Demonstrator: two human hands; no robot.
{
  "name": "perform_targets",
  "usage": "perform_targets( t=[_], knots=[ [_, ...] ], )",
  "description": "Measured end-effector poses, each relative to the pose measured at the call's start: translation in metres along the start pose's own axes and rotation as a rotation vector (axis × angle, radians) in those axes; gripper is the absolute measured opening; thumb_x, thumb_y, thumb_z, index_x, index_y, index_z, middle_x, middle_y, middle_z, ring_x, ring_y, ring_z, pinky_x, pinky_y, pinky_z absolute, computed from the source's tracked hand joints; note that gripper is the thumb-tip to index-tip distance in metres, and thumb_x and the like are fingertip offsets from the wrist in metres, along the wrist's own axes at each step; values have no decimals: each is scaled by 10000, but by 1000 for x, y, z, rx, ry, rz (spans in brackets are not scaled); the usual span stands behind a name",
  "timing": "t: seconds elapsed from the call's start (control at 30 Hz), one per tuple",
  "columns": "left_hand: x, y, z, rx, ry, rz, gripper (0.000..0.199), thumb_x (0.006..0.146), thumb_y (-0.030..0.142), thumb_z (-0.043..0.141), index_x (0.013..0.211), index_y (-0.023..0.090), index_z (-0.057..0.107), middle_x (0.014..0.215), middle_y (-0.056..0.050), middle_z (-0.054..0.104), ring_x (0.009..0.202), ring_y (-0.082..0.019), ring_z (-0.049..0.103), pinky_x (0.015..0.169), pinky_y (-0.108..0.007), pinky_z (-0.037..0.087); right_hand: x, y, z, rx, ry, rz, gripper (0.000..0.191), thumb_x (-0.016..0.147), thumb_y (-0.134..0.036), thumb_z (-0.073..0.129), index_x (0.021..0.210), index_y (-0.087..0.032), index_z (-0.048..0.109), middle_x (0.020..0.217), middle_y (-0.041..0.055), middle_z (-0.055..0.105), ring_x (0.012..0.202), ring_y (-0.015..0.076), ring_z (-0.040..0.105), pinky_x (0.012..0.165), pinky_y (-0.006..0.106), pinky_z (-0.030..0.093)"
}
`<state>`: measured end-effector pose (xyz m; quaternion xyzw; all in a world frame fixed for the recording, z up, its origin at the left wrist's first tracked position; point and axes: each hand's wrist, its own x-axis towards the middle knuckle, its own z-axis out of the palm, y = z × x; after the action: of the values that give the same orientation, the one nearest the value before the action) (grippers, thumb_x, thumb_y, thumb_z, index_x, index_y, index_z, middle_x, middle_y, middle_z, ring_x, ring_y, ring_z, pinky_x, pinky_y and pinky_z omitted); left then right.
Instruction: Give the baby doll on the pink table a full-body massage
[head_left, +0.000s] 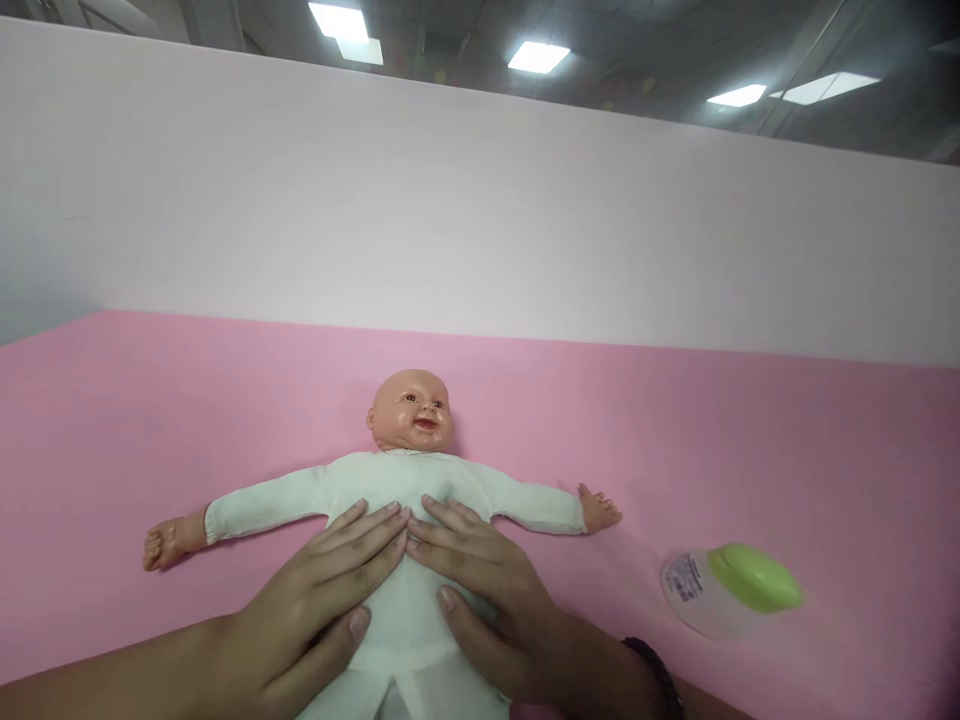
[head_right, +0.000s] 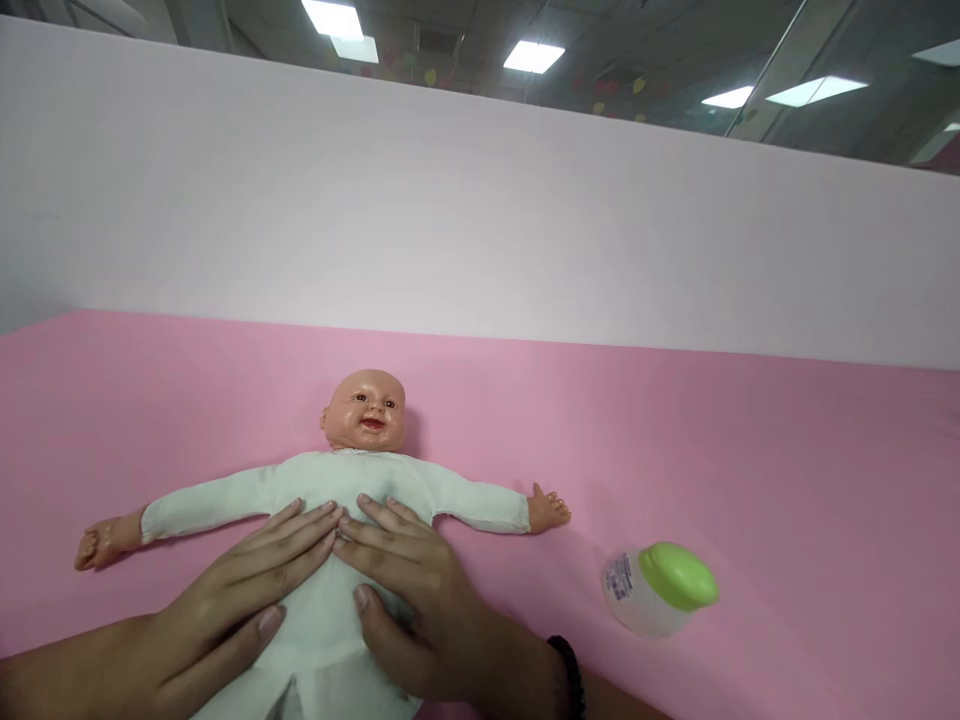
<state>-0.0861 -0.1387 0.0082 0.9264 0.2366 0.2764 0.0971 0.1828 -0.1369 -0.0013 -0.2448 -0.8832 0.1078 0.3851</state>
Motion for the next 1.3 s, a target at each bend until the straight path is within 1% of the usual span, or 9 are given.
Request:
perform_targets(
  t=[0.2,0.33,0.47,0.63,0.73,0.93,1.03,1.17,1.3],
  knots=[
    [-5,-6,12,-5,31,-115,720,1038,240,428,1665,309,81,1681,-44,257,1540,-264,269,1241,-483,265,1,-2,4,-79,-167,234,650,998,-240,485,1623,-256,307,1628,58,377,1566,268,225,1254,555,281],
    [-12,-7,20,19,93,-234,713,1043,266,431,1666,300,87,1703,-32,189,1556,-270,229,1238,-451,290,-4,4,12,-132,58,239,624,968,-203,512,1582,-193,398,1566,113,481,1498,274,404,1210,533,399],
    [-13,-5,18,15,131,-180,663,1044,242,391,1661,297,157,1681,-34,285,1543,-259,284,1257,-468,272,-4,4,7,-104,218,77,538,918,-96,501,1441,-209,560,1386,88,662,1357,213,580,1165,436,483],
    [-11,-7,6,-33,32,95,664,1011,221,374,1654,245,211,1628,-78,401,1503,-256,372,1254,-471,291,3,-2,-7,8,-32,-162,573,936,-127,455,1508,-138,477,1441,110,619,1409,176,525,1191,358,443],
    [-9,-11,4,-47,-11,104,723,995,210,398,1666,229,130,1656,-99,333,1516,-271,335,1241,-476,308,4,-2,-7,5,-126,-77,616,949,-137,426,1565,-152,415,1533,108,523,1473,188,439,1236,396,367],
    [-9,-7,14,-53,48,-95,700,1031,263,426,1665,281,131,1679,-57,269,1539,-270,272,1250,-479,243,-1,1,5,-61,-171,195,675,980,-233,484,1628,-229,294,1630,72,371,1569,267,211,1255,565,254],
    [-12,-8,20,-46,109,-224,653,1046,243,404,1655,318,180,1684,-22,259,1542,-254,264,1243,-456,262,-4,4,10,-72,9,255,631,970,-223,505,1591,-232,388,1581,97,458,1521,274,355,1230,562,336],
    [-13,-10,18,-52,134,-255,601,1048,217,381,1632,315,279,1664,-16,318,1530,-242,296,1242,-443,274,-2,5,7,-45,301,163,468,939,-112,505,1357,-262,654,1241,74,741,1241,234,671,1124,472,519],
    [-13,-7,8,-96,64,-14,594,1040,238,357,1629,295,301,1608,-36,426,1488,-244,384,1248,-445,292,1,-1,-3,28,189,-43,549,904,-91,509,1428,-240,577,1306,72,713,1263,204,657,1118,385,525]
  ],
)
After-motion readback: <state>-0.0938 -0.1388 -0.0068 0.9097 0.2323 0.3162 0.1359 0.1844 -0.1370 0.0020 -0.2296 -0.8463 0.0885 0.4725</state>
